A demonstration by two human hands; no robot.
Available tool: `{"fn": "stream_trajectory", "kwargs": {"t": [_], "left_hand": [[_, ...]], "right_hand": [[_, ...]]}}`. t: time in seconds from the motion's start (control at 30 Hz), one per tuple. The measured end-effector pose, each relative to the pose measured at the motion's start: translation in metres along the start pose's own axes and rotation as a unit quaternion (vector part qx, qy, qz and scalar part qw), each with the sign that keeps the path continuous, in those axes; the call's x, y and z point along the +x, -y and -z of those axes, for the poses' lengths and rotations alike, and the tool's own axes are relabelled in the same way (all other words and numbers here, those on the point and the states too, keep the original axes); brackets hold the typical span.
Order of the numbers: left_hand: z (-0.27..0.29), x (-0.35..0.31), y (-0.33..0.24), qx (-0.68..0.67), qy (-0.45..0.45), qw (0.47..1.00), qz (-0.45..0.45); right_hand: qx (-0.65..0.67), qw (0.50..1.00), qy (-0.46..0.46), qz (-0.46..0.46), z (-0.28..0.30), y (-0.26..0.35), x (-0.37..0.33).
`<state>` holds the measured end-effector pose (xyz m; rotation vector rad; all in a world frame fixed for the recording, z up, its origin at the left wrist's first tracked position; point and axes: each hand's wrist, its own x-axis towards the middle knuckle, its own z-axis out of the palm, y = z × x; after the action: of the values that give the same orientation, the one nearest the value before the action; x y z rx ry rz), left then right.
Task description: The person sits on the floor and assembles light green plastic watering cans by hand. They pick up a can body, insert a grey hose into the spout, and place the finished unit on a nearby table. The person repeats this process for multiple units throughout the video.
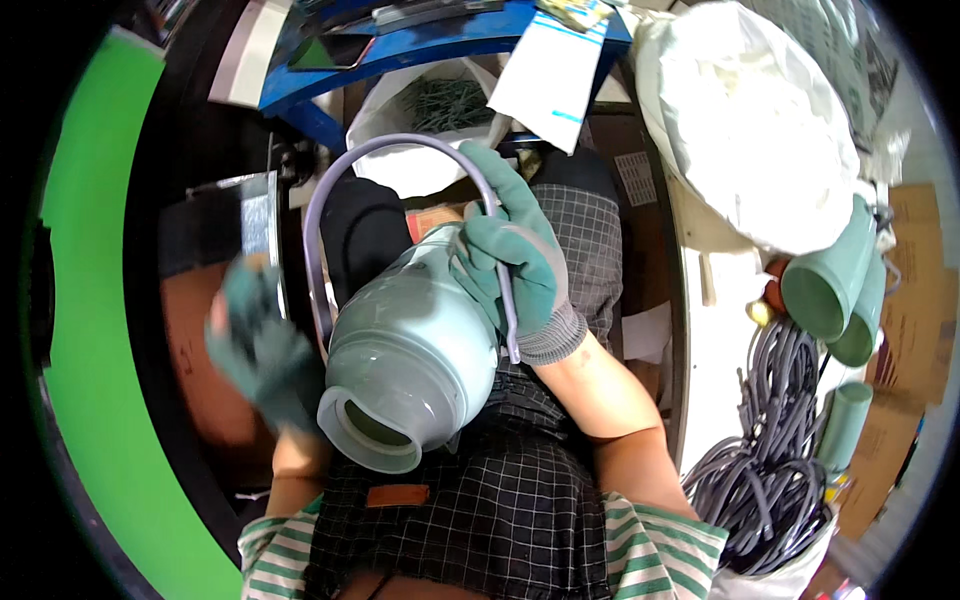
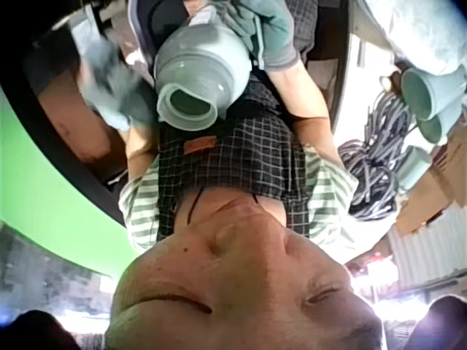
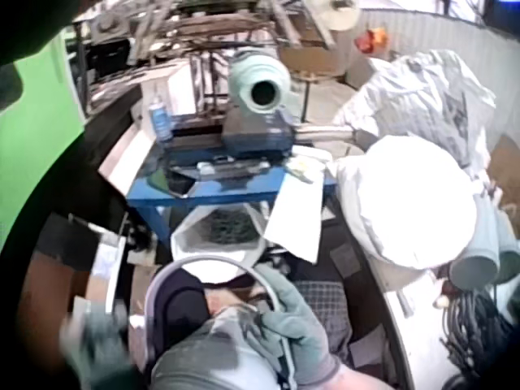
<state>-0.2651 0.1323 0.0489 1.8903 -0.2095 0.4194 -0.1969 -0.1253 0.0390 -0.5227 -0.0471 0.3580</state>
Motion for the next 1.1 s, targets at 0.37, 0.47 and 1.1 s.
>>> {"fn": "stream_trajectory", "kwargs": {"t": [0.37, 0.47, 1.1], "left_hand": [[-0.013, -0.04, -0.056, 0.034, 0.169, 0.97, -0.17], [-0.009, -0.041, -0.053, -0.112, 0.158, 0.977, 0.087], [-0.043, 0.058, -0.06, -0.131, -0.068, 0.974, -0.17]], "right_hand": [[-0.115, 0.993, -0.035, 0.002, -0.016, 0.002, 0.002], [-0.313, 0.93, 0.121, 0.15, -0.024, 0.004, -0.011], [-0.166, 0.908, -0.19, 0.335, 0.007, 0.14, -0.114]]}}
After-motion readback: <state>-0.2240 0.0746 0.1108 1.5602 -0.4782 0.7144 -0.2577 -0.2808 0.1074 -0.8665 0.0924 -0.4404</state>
